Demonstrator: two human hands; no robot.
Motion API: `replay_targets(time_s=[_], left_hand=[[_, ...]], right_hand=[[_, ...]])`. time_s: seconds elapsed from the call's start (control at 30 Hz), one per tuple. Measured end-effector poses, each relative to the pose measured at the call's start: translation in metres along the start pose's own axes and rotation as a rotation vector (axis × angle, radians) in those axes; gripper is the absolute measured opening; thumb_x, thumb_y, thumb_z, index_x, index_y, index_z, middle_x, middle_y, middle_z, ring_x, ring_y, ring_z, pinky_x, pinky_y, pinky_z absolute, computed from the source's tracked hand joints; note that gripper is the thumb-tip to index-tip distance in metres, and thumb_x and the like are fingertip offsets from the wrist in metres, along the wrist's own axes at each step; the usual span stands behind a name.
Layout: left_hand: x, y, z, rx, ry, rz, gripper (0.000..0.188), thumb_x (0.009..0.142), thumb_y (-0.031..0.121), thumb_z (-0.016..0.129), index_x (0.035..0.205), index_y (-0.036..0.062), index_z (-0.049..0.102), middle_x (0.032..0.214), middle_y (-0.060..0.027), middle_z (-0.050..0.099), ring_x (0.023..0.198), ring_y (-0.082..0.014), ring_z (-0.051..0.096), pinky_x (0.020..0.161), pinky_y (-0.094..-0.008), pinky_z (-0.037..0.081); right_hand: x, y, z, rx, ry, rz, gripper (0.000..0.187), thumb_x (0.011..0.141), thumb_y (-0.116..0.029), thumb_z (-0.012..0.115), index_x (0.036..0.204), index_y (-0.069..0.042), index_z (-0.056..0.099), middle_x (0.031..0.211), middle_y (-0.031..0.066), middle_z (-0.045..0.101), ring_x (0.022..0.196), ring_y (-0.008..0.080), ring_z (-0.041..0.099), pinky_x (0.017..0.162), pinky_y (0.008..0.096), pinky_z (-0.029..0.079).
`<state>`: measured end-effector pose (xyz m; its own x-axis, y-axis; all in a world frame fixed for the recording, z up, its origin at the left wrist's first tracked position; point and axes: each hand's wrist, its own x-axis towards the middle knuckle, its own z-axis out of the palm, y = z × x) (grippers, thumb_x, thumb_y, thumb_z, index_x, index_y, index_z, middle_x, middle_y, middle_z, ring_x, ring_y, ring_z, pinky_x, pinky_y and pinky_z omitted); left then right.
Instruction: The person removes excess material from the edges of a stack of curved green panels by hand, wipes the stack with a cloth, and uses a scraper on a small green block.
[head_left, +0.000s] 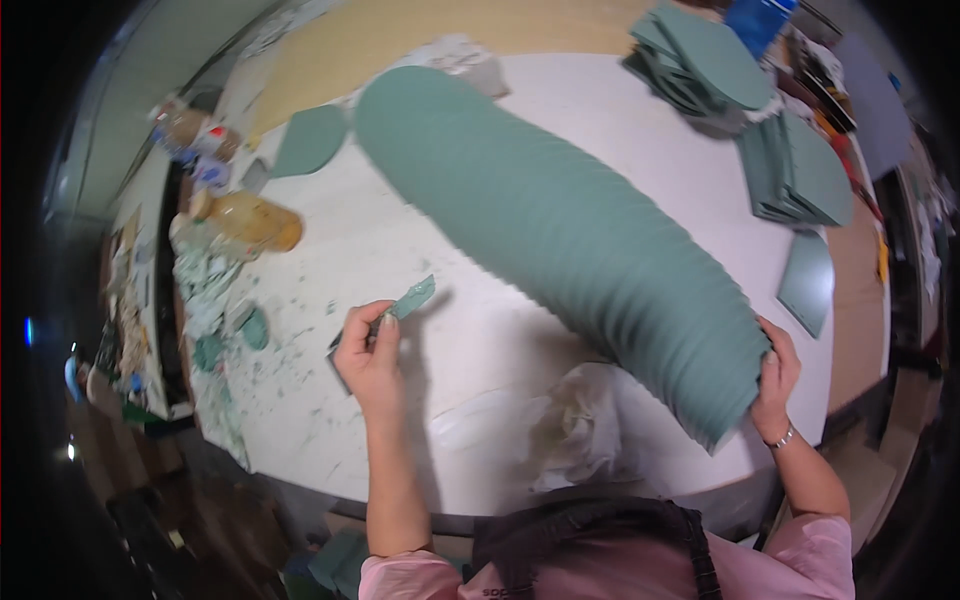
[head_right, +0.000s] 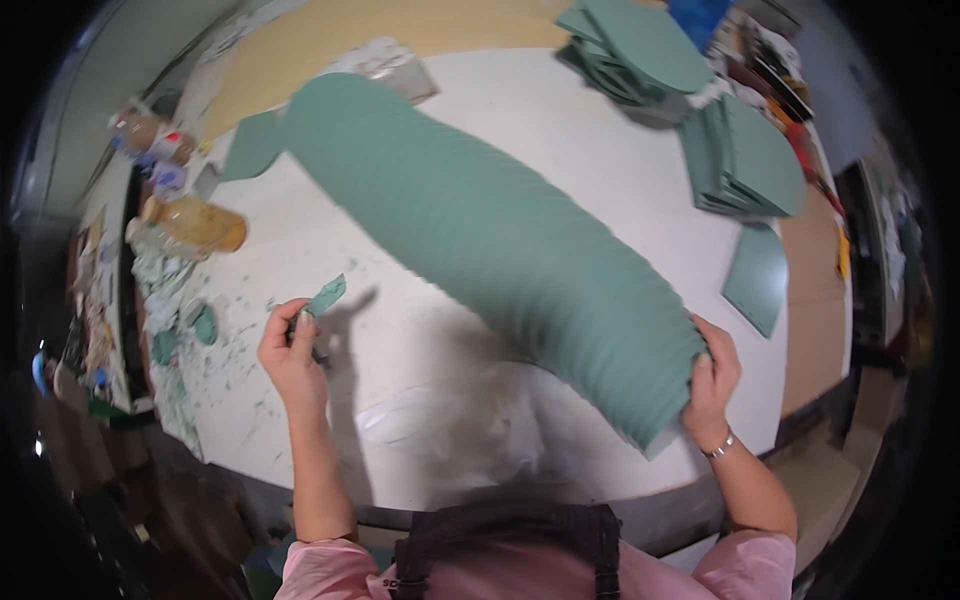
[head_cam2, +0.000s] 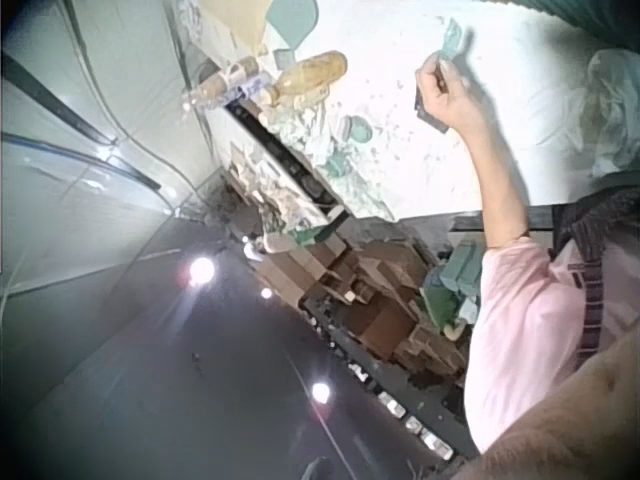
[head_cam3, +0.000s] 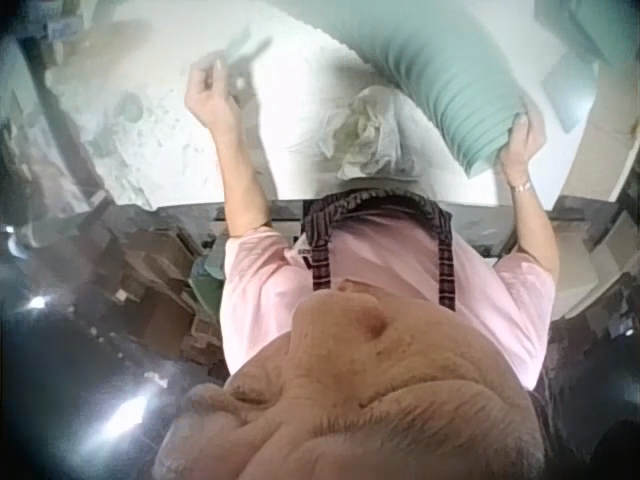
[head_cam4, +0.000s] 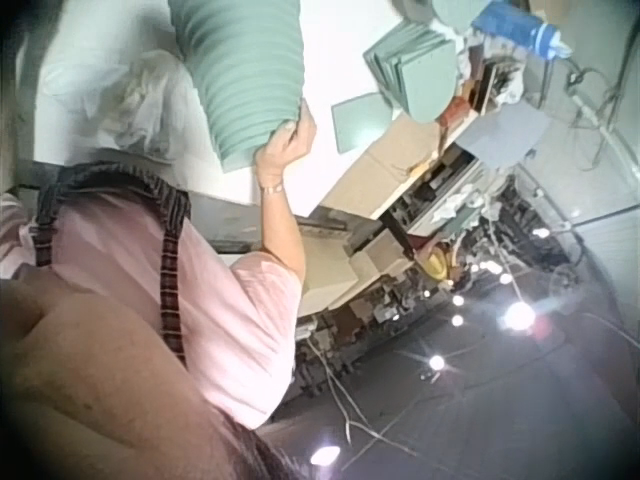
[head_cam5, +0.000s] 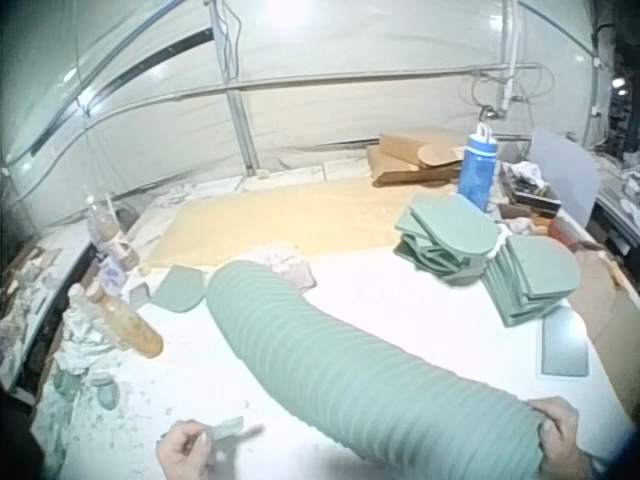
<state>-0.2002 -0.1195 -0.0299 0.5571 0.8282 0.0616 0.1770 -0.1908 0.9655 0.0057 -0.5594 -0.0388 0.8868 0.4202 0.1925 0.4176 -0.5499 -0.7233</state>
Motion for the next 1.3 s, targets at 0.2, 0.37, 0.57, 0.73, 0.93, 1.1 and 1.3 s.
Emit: replay_targets(time_s=[0.2, 0.37, 0.57, 0.73, 0.93, 1.1, 1.3], left_hand=[[0.008, -0.028, -0.075, 0.003, 0.352, -0.097, 0.016, 0.099, 0.005, 0.062, 0.112, -0.0021, 0.068, 0.083, 0.0025, 0.057, 0.075, -0.0074, 0.051, 0.070, -0.0234, 0.042], [0.057, -0.101, -0.181, 0.140, 0.620, -0.021, 0.016, 0.099, 0.005, 0.060, 0.111, -0.0020, 0.068, 0.086, 0.0012, 0.057, 0.076, -0.0084, 0.050, 0.070, -0.0242, 0.041], [0.102, -0.176, -0.290, 0.480, 0.674, -0.137, 0.028, 0.096, 0.008, 0.061, 0.122, -0.0011, 0.067, 0.112, -0.0123, 0.068, 0.099, -0.0247, 0.063, 0.089, -0.0355, 0.049], [0.071, -0.081, -0.165, 0.650, 0.344, 0.163, 0.049, 0.088, 0.013, 0.069, 0.133, -0.0046, 0.061, 0.132, -0.0189, 0.063, 0.121, -0.0285, 0.061, 0.103, -0.0379, 0.046], [-0.110, 0.009, 0.025, 0.527, -0.868, 0.628, 0.066, 0.078, 0.021, 0.078, 0.140, 0.0082, 0.059, 0.146, -0.0202, 0.052, 0.135, -0.0398, 0.048, 0.112, -0.0519, 0.036], [-0.131, -0.028, 0.081, 0.268, -0.906, 0.791, 0.045, 0.076, 0.007, 0.067, 0.121, 0.0104, 0.071, 0.130, -0.0201, 0.063, 0.112, -0.0369, 0.060, 0.093, -0.0497, 0.048], [-0.046, 0.131, 0.155, 0.218, -0.439, 0.922, 0.045, 0.065, -0.008, 0.053, 0.099, 0.0083, 0.077, 0.116, -0.0117, 0.068, 0.090, -0.0312, 0.055, 0.082, -0.0404, 0.046]], right_hand=[[-0.008, 0.017, -0.013, 0.029, 0.003, 0.024, 0.056, 0.103, -0.034, 0.041, 0.129, 0.011, 0.060, 0.127, 0.0221, 0.066, 0.119, 0.0299, 0.061, 0.107, 0.0393, 0.042], [-0.011, 0.024, -0.009, 0.079, 0.014, 0.042, 0.051, 0.101, -0.029, 0.043, 0.127, 0.011, 0.061, 0.124, 0.0213, 0.067, 0.117, 0.0301, 0.061, 0.106, 0.0385, 0.042], [-0.007, 0.020, -0.002, 0.036, 0.009, 0.061, 0.053, 0.099, -0.033, 0.045, 0.126, 0.010, 0.062, 0.123, 0.0205, 0.068, 0.117, 0.0296, 0.062, 0.107, 0.0380, 0.042], [-0.010, 0.018, -0.019, -0.059, 0.048, 0.054, 0.052, 0.096, -0.035, 0.048, 0.122, 0.006, 0.066, 0.118, 0.0182, 0.070, 0.111, 0.0270, 0.065, 0.101, 0.0365, 0.046], [0.001, 0.009, 0.004, -0.001, 0.115, -0.009, 0.042, 0.092, -0.025, 0.053, 0.117, 0.004, 0.068, 0.109, 0.0185, 0.072, 0.096, 0.0288, 0.067, 0.087, 0.0385, 0.051], [0.001, 0.002, 0.000, -0.018, 0.150, -0.015, 0.036, 0.088, -0.020, 0.055, 0.113, 0.000, 0.071, 0.103, 0.0197, 0.071, 0.095, 0.0345, 0.067, 0.087, 0.0408, 0.052], [-0.006, -0.004, -0.013, -0.124, 0.137, 0.061, 0.036, 0.088, -0.021, 0.056, 0.111, 0.002, 0.071, 0.102, 0.0200, 0.072, 0.094, 0.0370, 0.066, 0.086, 0.0409, 0.052]])
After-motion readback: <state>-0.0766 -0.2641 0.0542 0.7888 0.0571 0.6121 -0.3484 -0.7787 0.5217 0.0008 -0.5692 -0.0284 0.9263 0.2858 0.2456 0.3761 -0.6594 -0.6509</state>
